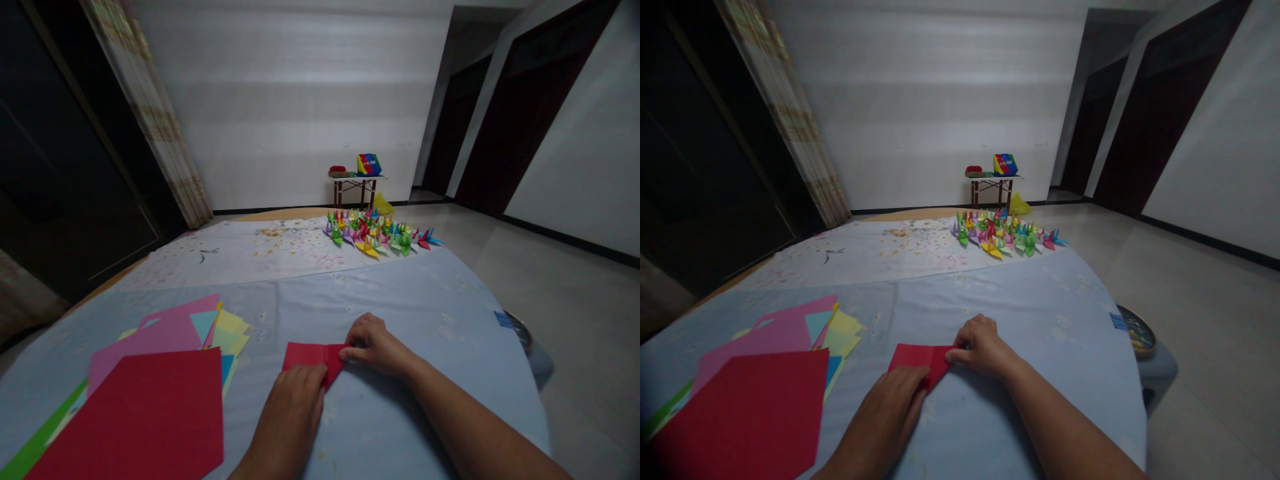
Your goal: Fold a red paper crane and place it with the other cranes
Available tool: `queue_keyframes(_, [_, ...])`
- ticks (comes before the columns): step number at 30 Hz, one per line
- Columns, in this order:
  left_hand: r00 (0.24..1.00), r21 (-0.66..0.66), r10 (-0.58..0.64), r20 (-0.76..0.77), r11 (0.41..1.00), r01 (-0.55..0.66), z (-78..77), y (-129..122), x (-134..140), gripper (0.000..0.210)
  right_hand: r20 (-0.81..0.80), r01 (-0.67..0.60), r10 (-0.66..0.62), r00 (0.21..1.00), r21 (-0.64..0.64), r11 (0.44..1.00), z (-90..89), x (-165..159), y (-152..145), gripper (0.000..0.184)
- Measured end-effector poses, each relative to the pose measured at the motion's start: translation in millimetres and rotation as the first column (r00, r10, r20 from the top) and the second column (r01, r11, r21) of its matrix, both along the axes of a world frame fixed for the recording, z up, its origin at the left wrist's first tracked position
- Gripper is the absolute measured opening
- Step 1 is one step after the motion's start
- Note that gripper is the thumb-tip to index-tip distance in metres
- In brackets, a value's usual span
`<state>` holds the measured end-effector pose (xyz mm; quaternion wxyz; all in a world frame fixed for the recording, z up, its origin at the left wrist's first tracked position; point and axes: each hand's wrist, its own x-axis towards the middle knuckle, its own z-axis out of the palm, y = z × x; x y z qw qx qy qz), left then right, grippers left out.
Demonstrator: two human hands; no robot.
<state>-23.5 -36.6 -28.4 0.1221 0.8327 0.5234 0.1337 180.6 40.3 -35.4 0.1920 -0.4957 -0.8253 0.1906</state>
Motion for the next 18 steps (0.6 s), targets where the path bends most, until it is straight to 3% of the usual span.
queue_keyframes(6, [0.996,-0.006,-0.016,-0.090,1.000,0.016,0.9,-2,2,0.053,0.034,0.052,-0.051,0.998,-0.013,0.999,2.2,-6,-4,0.032])
queue_keyframes(11, [0.984,-0.065,-0.025,-0.174,0.998,0.014,7.4,-1,5,0.048,0.046,0.079,-0.080,0.996,0.011,0.997,-3.7,-9,-6,0.023])
queue_keyframes(18, [0.968,-0.076,-0.012,-0.252,0.997,-0.007,2.9,0,7,0.050,0.047,0.100,-0.101,0.994,0.034,0.994,-6.4,-12,-8,0.022])
